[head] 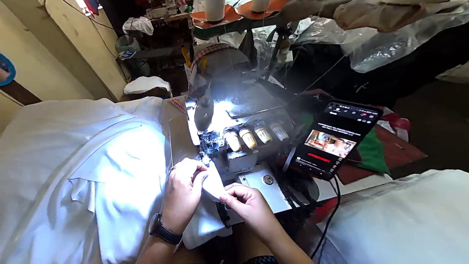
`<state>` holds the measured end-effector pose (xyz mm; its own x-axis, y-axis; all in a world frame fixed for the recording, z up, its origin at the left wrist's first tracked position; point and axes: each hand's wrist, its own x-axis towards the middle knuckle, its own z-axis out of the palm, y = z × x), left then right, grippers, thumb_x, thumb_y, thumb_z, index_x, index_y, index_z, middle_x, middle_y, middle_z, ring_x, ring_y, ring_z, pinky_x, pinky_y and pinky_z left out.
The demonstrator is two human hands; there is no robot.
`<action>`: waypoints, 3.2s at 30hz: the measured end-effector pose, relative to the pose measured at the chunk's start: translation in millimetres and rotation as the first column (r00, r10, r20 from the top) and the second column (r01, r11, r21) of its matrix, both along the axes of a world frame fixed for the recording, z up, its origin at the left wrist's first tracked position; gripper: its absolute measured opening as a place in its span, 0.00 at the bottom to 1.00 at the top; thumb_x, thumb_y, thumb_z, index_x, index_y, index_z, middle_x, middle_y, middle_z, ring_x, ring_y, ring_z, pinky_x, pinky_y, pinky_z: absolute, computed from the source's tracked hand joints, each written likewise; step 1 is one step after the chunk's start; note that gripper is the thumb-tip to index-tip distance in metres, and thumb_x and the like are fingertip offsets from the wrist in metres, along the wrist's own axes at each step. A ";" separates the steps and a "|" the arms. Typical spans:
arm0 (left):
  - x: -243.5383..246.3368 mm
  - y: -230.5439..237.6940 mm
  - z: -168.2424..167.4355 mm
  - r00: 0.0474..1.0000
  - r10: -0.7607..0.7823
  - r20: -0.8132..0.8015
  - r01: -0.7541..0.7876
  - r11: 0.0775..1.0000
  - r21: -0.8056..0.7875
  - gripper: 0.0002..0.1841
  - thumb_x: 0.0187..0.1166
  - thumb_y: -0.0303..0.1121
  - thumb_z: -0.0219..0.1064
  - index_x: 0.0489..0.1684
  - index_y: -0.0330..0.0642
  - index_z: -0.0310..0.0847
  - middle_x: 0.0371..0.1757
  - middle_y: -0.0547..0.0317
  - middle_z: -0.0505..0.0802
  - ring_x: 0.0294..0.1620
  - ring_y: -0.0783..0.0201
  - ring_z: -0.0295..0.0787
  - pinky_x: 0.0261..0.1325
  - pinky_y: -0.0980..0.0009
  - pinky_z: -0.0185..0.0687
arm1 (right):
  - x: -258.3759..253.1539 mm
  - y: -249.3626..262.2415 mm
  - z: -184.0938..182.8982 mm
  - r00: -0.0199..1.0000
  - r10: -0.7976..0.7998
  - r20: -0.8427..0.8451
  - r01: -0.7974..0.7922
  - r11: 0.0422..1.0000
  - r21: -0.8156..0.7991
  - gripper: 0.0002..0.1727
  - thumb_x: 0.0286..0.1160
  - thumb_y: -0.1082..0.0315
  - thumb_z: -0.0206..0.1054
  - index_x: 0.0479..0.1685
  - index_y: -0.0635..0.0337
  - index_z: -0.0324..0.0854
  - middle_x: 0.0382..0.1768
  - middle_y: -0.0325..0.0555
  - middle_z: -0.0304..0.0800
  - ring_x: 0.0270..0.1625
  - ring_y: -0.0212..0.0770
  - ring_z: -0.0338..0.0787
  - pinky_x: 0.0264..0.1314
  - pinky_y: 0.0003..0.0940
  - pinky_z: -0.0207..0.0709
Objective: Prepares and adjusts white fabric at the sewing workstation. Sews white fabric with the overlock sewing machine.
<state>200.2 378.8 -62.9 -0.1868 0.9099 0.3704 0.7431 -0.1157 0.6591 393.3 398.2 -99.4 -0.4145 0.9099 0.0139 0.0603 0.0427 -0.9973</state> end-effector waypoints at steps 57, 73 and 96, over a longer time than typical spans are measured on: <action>-7.4 -15.0 8.2 0.991 0.131 -0.032 -0.124 0.977 0.172 0.13 0.78 0.34 0.62 0.50 0.37 0.89 0.49 0.54 0.94 0.54 0.67 0.91 0.60 0.70 0.87 | 9.5 13.2 12.0 0.862 -0.379 0.338 -0.022 0.637 0.771 0.11 0.61 0.78 0.58 0.35 0.56 0.84 0.40 0.42 0.92 0.39 0.37 0.93 0.37 0.33 0.88; -51.8 104.9 22.4 0.928 -0.007 -0.372 -0.124 0.937 -0.327 0.34 0.77 0.33 0.67 0.88 0.50 0.67 0.90 0.53 0.69 0.92 0.54 0.59 0.93 0.46 0.46 | 31.9 21.4 -62.3 0.831 -0.434 0.347 0.034 0.662 0.748 0.13 0.67 0.71 0.54 0.35 0.56 0.86 0.35 0.40 0.92 0.39 0.35 0.92 0.42 0.29 0.87; 11.3 -84.7 -26.3 0.925 -0.376 -0.049 0.379 0.910 0.168 0.07 0.85 0.29 0.59 0.44 0.42 0.85 0.49 0.52 0.90 0.58 0.63 0.88 0.64 0.69 0.85 | 23.5 -19.2 -20.8 0.986 0.113 -0.126 -0.077 0.962 0.262 0.37 0.85 0.36 0.54 0.70 0.64 0.79 0.59 0.43 0.92 0.60 0.34 0.91 0.61 0.34 0.86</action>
<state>211.5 294.1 -89.2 0.1651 0.8339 0.5266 0.6316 -0.4995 0.5929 416.8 379.0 -120.1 -0.4763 0.8251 0.3039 -0.0940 0.2958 -0.9506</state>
